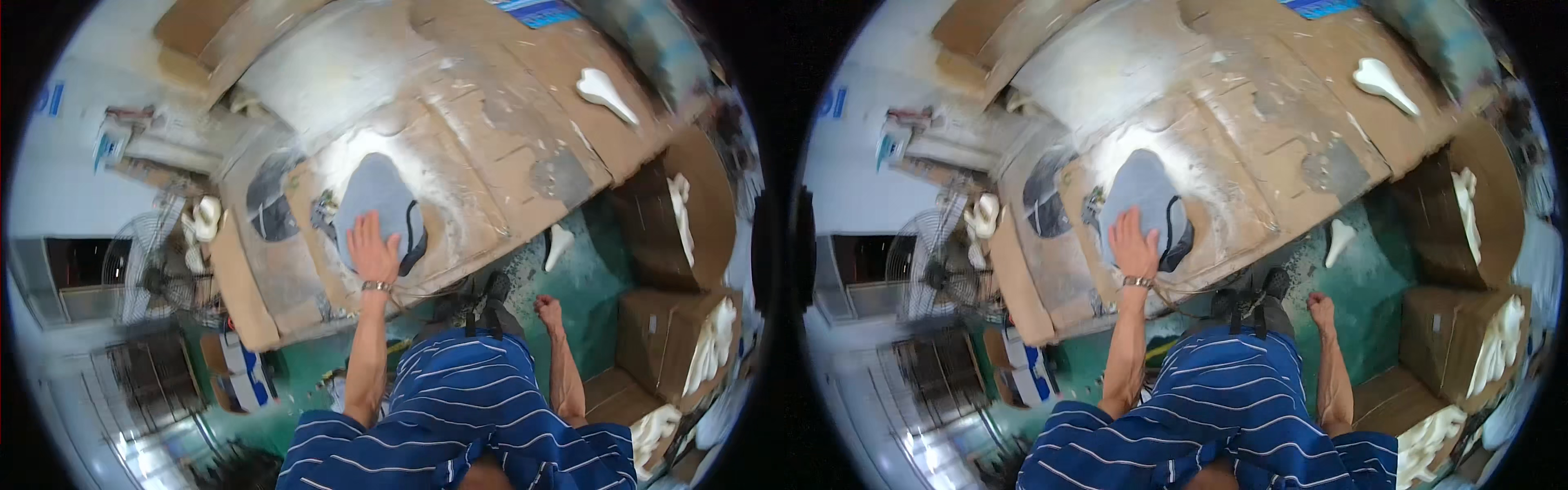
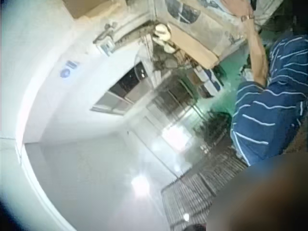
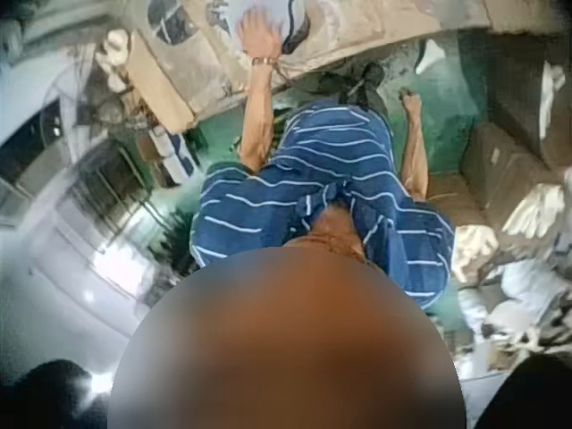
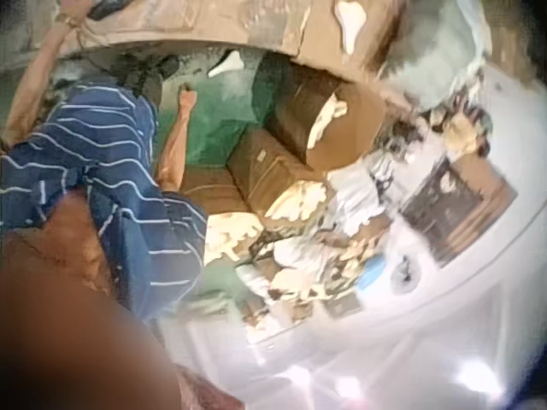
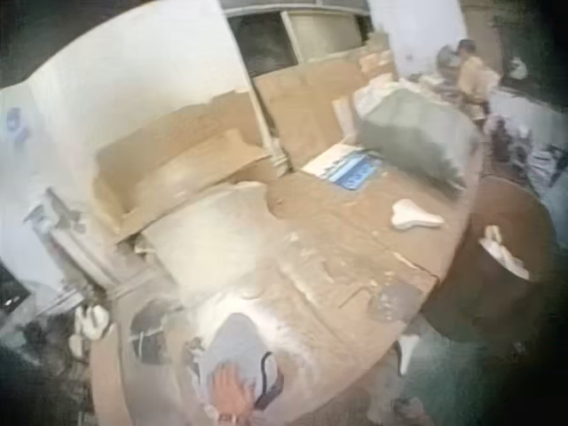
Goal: Applying adhesive to bicycle saddle covers using a spray gun and organizing them on a rack.
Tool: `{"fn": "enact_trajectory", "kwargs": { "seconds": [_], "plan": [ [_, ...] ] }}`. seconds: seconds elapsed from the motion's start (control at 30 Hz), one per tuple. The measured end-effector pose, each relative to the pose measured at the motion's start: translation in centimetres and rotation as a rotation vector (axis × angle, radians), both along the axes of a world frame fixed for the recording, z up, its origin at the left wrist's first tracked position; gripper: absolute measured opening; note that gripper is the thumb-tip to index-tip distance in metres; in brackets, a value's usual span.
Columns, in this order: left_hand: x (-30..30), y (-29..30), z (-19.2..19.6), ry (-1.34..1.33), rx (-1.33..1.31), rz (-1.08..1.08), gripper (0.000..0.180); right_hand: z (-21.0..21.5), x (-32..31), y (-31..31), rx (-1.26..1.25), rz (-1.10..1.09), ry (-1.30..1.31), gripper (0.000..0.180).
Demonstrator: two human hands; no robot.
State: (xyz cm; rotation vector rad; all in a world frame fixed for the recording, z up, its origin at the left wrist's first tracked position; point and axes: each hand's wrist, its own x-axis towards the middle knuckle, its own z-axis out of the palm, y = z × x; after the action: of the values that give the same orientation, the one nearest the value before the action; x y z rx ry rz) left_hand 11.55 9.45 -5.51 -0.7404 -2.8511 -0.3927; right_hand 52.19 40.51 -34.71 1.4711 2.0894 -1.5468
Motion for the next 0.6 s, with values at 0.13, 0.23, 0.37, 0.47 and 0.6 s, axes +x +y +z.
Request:
{"fn": "enact_trajectory", "kwargs": {
  "seconds": [0.13, 0.23, 0.37, 0.47, 0.6],
  "plan": [
    [-0.5, -0.2, -2.1, 0.015, 0.031, 0.039, 0.074, -0.6, -6.0, 3.5, 0.079, 0.079, 0.047, 0.036],
    [-0.6, -0.7, -2.1, -0.009, 0.116, 0.035, 0.075, -0.8, -9.1, 3.4, 0.064, 0.256, 0.110, 0.035],
    [-0.5, -2.8, -1.9, -0.025, 0.499, 0.097, 0.071, -0.4, -11.2, 1.2, 0.009, 0.426, 0.130, 0.033],
    [-0.8, -6.5, -2.9, 0.034, 1.100, 0.251, 0.062, 1.2, -11.6, -0.8, -0.032, 0.440, 0.133, 0.033],
    [-1.2, -13.5, -7.3, -0.256, 1.594, 0.801, 0.060, 5.2, -11.7, -3.6, -0.096, 0.373, 0.138, 0.036]
  ]
}}
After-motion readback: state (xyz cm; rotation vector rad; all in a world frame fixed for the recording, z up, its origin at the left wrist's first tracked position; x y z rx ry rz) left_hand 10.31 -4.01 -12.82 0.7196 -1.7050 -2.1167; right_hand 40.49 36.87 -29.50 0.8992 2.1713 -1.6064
